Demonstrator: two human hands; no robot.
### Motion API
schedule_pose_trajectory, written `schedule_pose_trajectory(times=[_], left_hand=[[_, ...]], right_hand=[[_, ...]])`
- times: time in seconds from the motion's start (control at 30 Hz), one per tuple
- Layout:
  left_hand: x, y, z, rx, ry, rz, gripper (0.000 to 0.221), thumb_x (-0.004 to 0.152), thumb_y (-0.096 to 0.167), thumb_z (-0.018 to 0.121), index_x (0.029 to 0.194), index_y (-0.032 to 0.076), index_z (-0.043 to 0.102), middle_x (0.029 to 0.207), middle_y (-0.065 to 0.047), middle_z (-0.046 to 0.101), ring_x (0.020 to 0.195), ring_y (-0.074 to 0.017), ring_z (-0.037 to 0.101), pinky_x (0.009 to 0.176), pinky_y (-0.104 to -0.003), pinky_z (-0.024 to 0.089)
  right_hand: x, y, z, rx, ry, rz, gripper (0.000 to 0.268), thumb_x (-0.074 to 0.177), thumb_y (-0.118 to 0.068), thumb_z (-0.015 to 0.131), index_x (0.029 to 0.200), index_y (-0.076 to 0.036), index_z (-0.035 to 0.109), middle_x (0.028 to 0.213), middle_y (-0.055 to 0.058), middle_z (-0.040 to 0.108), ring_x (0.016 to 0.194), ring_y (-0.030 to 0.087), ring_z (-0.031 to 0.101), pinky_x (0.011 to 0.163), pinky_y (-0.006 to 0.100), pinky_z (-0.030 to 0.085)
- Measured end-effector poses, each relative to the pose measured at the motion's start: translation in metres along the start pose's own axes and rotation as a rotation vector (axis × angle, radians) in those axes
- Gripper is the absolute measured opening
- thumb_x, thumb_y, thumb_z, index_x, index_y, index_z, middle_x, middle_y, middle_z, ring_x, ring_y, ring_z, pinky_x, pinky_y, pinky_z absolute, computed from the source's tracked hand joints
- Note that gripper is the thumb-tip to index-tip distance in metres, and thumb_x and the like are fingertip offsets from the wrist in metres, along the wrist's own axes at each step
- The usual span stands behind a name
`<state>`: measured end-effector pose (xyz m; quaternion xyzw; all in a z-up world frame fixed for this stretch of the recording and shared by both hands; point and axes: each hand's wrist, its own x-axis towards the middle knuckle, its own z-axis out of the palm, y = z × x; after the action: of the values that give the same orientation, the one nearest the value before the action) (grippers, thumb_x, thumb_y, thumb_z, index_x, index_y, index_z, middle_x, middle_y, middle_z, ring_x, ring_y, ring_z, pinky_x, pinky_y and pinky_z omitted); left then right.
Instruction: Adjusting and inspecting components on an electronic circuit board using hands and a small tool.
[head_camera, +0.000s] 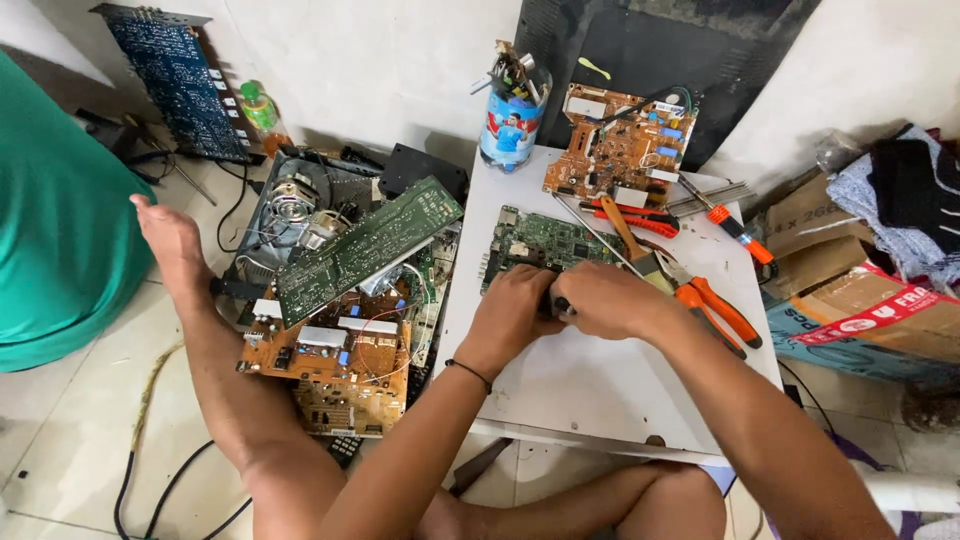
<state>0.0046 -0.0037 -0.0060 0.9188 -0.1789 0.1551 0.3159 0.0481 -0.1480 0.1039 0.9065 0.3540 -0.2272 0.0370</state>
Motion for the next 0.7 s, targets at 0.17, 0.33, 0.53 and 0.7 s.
schedule_pose_trajectory(times=[0.17,0.33,0.53,0.7], left_hand=[[0.001,0.0,-0.004,-0.086,-0.015,-0.036,0.052,0.068,0.027,0.089,0.11,0.004,0.07,0.103,-0.017,0.075,0.116,-0.0361,0.067,0.087,-0.046,0.055],[0.0,0.002,-0.016,-0.172,-0.031,-0.052,0.051,0.067,0.028,0.091,0.105,0.002,0.07,0.098,-0.018,0.075,0.112,-0.0376,0.068,0.086,-0.045,0.056],[0.002,0.001,-0.016,-0.222,-0.061,-0.085,0.069,0.064,0.023,0.092,0.121,0.008,0.055,0.1,-0.019,0.073,0.107,-0.0413,0.068,0.085,-0.051,0.057],[0.004,0.007,-0.022,-0.3,-0.105,-0.212,0.063,0.076,0.009,0.084,0.126,0.006,0.046,0.108,-0.026,0.066,0.103,-0.0504,0.069,0.085,-0.054,0.059]], right_hand=[[0.003,0.003,-0.002,0.024,-0.062,-0.044,0.033,0.094,-0.003,0.06,0.124,0.009,0.064,0.109,0.03,0.07,0.087,0.041,0.072,0.069,0.052,0.06],[-0.004,-0.004,0.001,0.023,-0.039,-0.12,0.047,0.093,0.003,0.059,0.14,0.002,0.057,0.146,0.023,0.055,0.127,0.046,0.059,0.094,0.06,0.058],[0.01,0.01,0.03,-0.038,0.197,-0.241,0.045,0.093,0.004,0.061,0.138,0.0,0.059,0.142,0.021,0.056,0.125,0.047,0.056,0.095,0.065,0.057],[0.005,-0.003,0.022,0.319,0.252,-0.202,0.043,0.098,-0.003,0.059,0.141,-0.001,0.059,0.14,0.02,0.061,0.135,0.04,0.054,0.105,0.052,0.054]])
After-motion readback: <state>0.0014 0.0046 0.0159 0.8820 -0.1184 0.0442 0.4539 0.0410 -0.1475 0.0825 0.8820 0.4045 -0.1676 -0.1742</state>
